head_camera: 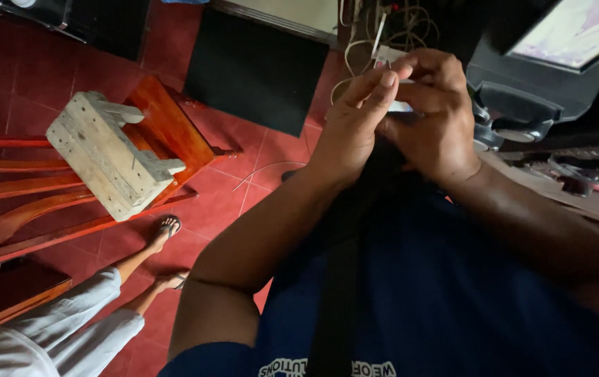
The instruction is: Preparing and manipulating small electrical connectors and wires using a cutting tool.
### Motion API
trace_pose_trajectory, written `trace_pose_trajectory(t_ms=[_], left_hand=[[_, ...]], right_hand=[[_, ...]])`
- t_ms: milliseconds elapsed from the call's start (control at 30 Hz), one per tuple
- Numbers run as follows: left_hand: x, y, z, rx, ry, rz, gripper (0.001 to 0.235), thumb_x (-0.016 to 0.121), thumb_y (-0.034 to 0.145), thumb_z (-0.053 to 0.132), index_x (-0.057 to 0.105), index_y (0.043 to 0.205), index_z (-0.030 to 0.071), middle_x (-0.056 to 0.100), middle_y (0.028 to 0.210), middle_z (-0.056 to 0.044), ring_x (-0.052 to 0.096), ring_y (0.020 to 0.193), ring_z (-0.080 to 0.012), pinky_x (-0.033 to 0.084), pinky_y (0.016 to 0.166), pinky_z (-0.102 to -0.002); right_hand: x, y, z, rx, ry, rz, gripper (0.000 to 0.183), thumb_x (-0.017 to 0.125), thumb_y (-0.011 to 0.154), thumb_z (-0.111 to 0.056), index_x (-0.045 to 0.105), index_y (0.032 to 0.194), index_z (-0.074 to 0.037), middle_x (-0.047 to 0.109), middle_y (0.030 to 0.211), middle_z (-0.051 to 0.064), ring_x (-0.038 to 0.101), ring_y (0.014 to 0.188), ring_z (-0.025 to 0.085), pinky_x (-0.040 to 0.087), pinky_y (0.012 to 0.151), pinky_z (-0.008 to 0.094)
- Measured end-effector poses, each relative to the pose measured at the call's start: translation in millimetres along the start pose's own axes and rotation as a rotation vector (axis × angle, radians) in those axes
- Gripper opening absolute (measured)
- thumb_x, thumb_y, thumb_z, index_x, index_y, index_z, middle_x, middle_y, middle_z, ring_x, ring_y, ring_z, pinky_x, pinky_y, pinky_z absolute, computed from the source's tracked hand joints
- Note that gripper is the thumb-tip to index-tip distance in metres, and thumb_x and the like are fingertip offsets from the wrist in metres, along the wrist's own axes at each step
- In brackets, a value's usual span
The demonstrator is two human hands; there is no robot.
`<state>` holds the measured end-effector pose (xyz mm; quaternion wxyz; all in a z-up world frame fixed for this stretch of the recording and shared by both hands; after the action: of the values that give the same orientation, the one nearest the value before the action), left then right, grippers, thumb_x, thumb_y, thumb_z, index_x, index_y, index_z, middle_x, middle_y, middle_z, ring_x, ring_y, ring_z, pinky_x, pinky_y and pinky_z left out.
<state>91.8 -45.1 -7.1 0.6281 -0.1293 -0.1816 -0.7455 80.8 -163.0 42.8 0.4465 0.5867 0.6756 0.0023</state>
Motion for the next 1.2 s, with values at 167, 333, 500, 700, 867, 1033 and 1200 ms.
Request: trace_pose_trajectory(t_ms=[167, 333, 500, 700, 867, 1033, 1200], left_hand=[[-6.5, -2.4, -27.0, -0.088, -0.099, 0.068, 0.039, 0.064, 0.110, 0.034, 0.069, 0.128, 0.000, 0.068, 0.126, -0.007, 0.059, 0.123, -0.0160, 0.045, 0.110, -0.031], [-5.6, -5.8, -40.9, -0.160, -0.271, 0.043, 0.035, 0.061, 0.110, 0.034, 0.068, 0.127, 0.003, 0.068, 0.124, -0.007, 0.061, 0.119, -0.0165, 0.048, 0.105, -0.033], [-13.4, -5.1, -47.1, -0.127, -0.310, 0.108, 0.030, 0.062, 0.111, 0.029, 0.068, 0.125, 0.004, 0.067, 0.124, -0.004, 0.058, 0.119, -0.0143, 0.045, 0.106, -0.031], [-15.1, -3.5, -27.2, -0.043, -0.155, 0.150, 0.032, 0.065, 0.107, 0.031, 0.068, 0.126, 0.004, 0.068, 0.126, -0.004, 0.059, 0.123, -0.0132, 0.045, 0.111, -0.031], [-38.6, 4.2, -13.8, 0.018, -0.043, 0.218, 0.034, 0.066, 0.109, 0.031, 0.069, 0.126, 0.002, 0.070, 0.118, -0.007, 0.060, 0.109, -0.0130, 0.047, 0.100, -0.030], [-42.6, 11.2, 5.1, 0.048, 0.012, 0.241, 0.034, 0.065, 0.108, 0.031, 0.067, 0.125, 0.001, 0.070, 0.107, -0.008, 0.064, 0.101, -0.0136, 0.051, 0.096, -0.029], [-38.8, 20.8, 13.1, 0.185, -0.065, 0.192, 0.034, 0.062, 0.114, 0.029, 0.065, 0.130, -0.001, 0.062, 0.095, -0.002, 0.059, 0.097, -0.0120, 0.052, 0.099, -0.032]], right_hand=[[2.3, 5.0, 0.2, -0.008, -0.115, -0.093, 0.029, 0.092, 0.088, -0.009, 0.078, 0.112, -0.003, 0.057, 0.144, 0.009, 0.057, 0.127, 0.025, 0.054, 0.107, 0.038], [2.3, 8.3, -8.0, 0.016, -0.204, -0.182, 0.028, 0.089, 0.087, -0.015, 0.077, 0.109, -0.003, 0.054, 0.151, 0.010, 0.056, 0.128, 0.030, 0.050, 0.110, 0.044], [5.6, 8.0, -2.0, 0.066, -0.243, -0.238, 0.032, 0.088, 0.085, -0.018, 0.079, 0.114, -0.008, 0.053, 0.148, 0.013, 0.053, 0.131, 0.036, 0.045, 0.110, 0.048], [-8.6, 4.9, 3.2, 0.086, -0.109, -0.159, 0.022, 0.085, 0.088, -0.015, 0.077, 0.107, -0.009, 0.062, 0.139, 0.014, 0.062, 0.127, 0.033, 0.054, 0.104, 0.045], [-45.4, -4.2, 44.3, 0.359, -0.051, -0.255, 0.020, 0.077, 0.095, -0.020, 0.074, 0.112, -0.011, 0.071, 0.126, 0.010, 0.072, 0.107, 0.025, 0.061, 0.088, 0.040], [-63.1, -67.6, 202.7, 0.515, -0.423, -0.220, 0.023, 0.073, 0.104, -0.025, 0.078, 0.122, -0.013, 0.076, 0.113, 0.013, 0.073, 0.097, 0.023, 0.059, 0.086, 0.040], [-58.9, -111.0, 290.5, 0.782, -0.434, -0.210, 0.020, 0.069, 0.113, -0.030, 0.077, 0.121, -0.014, 0.077, 0.113, 0.009, 0.074, 0.093, 0.023, 0.057, 0.087, 0.040]])
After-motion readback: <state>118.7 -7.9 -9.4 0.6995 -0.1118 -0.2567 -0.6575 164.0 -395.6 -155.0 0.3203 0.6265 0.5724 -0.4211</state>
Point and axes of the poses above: each hand's wrist, its own y-axis towards the middle knuckle, its own x-axis out of the palm, z = x × y, the point moved 8 cm from there along y, towards the middle knuckle
